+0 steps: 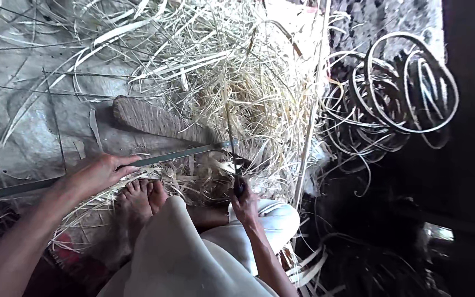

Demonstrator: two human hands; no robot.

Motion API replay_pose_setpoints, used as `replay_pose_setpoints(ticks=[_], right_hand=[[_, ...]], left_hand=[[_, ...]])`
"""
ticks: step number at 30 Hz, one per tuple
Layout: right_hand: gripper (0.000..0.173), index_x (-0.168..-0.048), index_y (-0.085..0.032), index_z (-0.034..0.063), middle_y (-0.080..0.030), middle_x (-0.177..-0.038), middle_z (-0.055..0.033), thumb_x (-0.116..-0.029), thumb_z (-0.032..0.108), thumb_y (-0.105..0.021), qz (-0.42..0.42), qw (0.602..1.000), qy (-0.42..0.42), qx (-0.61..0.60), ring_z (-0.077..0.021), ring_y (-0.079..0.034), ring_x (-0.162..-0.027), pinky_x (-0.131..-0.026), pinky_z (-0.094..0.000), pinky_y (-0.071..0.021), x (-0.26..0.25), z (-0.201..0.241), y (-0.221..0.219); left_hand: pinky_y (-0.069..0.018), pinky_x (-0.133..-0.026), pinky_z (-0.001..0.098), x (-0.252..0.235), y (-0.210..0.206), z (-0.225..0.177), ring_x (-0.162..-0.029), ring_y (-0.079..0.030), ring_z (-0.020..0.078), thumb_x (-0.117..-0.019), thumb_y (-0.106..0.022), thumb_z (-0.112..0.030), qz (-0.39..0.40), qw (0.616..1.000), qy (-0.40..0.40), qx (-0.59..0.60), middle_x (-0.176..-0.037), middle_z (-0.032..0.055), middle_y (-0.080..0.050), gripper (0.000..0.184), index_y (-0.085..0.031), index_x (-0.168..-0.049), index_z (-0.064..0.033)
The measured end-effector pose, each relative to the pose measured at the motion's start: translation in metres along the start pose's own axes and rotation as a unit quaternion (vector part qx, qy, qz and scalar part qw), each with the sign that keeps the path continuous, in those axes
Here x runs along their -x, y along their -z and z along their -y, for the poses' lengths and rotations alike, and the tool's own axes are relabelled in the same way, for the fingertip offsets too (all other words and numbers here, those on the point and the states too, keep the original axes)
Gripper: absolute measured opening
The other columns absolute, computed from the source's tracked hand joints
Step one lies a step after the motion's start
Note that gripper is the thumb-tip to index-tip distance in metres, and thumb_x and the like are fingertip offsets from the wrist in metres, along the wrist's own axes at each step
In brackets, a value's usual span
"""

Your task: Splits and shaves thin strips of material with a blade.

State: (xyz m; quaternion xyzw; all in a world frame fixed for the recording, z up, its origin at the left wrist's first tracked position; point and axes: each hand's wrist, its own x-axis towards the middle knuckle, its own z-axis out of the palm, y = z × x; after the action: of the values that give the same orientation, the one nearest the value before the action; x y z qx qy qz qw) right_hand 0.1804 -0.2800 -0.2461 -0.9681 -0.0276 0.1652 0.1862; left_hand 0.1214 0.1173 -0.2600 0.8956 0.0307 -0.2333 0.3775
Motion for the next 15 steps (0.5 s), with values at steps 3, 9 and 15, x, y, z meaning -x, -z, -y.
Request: replay_pose_setpoints(ticks=[3,9,15], right_hand=[[0.048,-0.137,-0.057,-0.0017,-0.070,-0.090,-0.0203,-0.0927,0.017,-0.063,0.043,0.998,-0.035,0.000,-0.0343,-0.068,-0.079,-0.074,-0.0547,-0.0539,-0.004,-0.001,-0.001],[0.046,-0.127,-0.060,-0.0082,-0.067,-0.079,-0.0072,-0.0905,0.019,-0.065,-0.041,0.990,0.071,-0.115,-0.0109,-0.063,-0.060,-0.058,-0.0326,-0.0561,0.002,0.030,0.040],[0.020,-0.117,-0.062,0.0274,-0.069,-0.082,0.0132,-0.0982,0.024,-0.068,-0.249,0.856,0.339,-0.302,-0.0015,-0.064,-0.065,-0.059,-0.0221,-0.0563,0.006,0.081,0.084]], left_hand=[[-0.0537,-0.086,0.0619,0.000,-0.004,0.001,-0.096,-0.073,0.0368,-0.1035,-0.061,-0.025,-0.002,1.000,0.001,0.009,-0.108,0.0158,-0.076,0.036,-0.066,-0.138,-0.0180],[-0.0539,-0.087,0.0619,0.000,-0.008,0.003,-0.094,-0.073,0.0357,-0.1035,-0.061,-0.026,-0.006,1.000,-0.008,0.009,-0.104,0.0147,-0.076,0.036,-0.066,-0.139,-0.0192],[-0.0545,-0.083,0.0610,0.001,-0.008,-0.002,-0.088,-0.073,0.0349,-0.1026,-0.063,-0.027,-0.018,1.000,-0.003,0.012,-0.097,0.0142,-0.076,0.035,-0.068,-0.137,-0.0195]])
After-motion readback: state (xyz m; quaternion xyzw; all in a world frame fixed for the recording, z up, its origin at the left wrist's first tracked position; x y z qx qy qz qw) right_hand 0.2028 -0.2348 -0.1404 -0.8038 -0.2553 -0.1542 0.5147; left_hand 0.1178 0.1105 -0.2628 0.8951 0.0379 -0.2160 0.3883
